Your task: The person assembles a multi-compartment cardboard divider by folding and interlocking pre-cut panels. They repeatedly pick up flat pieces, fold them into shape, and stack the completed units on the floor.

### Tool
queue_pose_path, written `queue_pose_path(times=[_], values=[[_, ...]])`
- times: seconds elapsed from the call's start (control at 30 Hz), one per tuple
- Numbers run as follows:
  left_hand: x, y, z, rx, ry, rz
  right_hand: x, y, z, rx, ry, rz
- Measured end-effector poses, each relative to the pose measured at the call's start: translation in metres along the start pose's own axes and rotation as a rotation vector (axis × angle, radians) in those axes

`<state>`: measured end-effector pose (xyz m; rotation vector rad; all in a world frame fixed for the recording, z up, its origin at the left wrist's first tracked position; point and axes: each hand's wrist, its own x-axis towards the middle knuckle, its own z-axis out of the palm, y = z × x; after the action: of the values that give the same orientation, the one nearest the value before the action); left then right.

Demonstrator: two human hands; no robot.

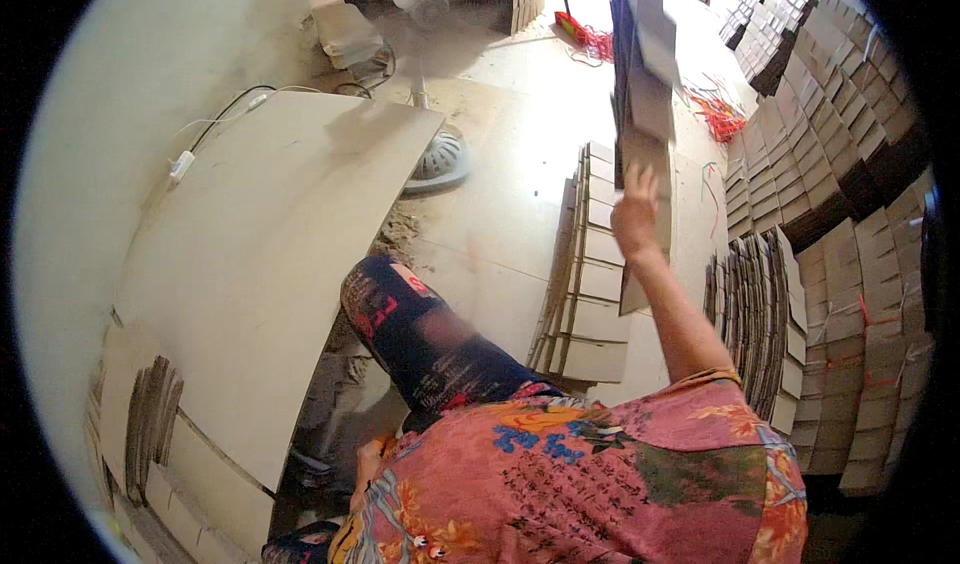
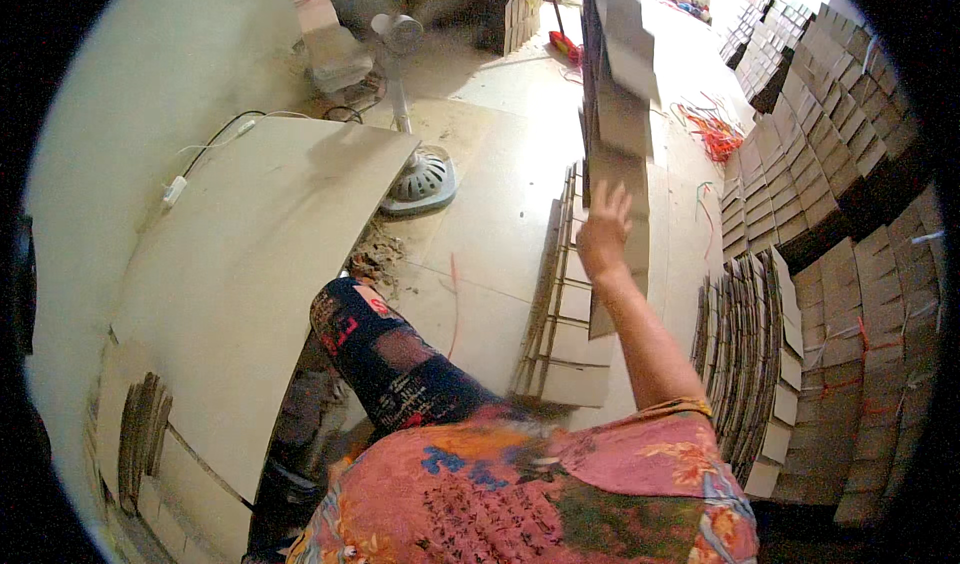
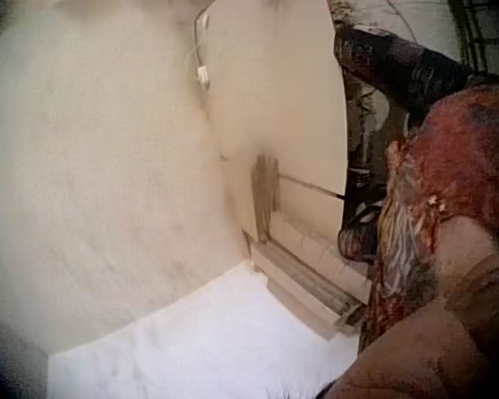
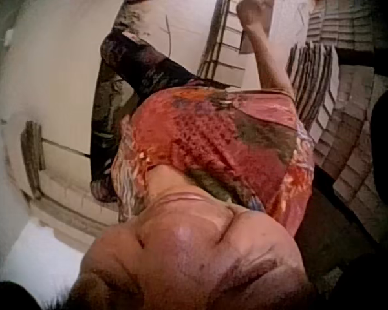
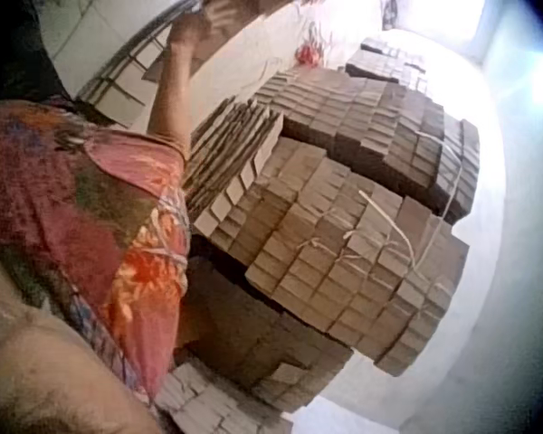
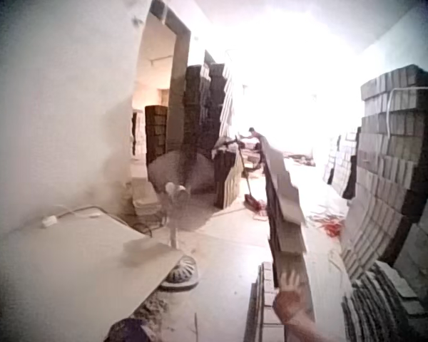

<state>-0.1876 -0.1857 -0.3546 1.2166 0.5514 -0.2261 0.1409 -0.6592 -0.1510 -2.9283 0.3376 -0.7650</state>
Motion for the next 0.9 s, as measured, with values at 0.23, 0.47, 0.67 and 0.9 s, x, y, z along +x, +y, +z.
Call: queue_pose_path(times=[0.23,0.47,0.67,0.9], values=[[-0.011,-0.015,-0.041,0.526,0.06,-0.027,-0.109,0.047,0.158,-0.146,-0.901,0.531],[-0.049,0.089,0.023,0.865,0.208,0.444,-0.146,0.077,0.184,-0.172,-0.787,0.409],[-0.079,0.178,-0.061,0.768,0.825,0.577,-0.126,-0.036,0.172,0.176,-0.771,0.069],[-0.091,0.28,-0.151,1.194,1.17,0.531,-0.114,-0.228,0.012,1.281,-0.655,-0.139]])
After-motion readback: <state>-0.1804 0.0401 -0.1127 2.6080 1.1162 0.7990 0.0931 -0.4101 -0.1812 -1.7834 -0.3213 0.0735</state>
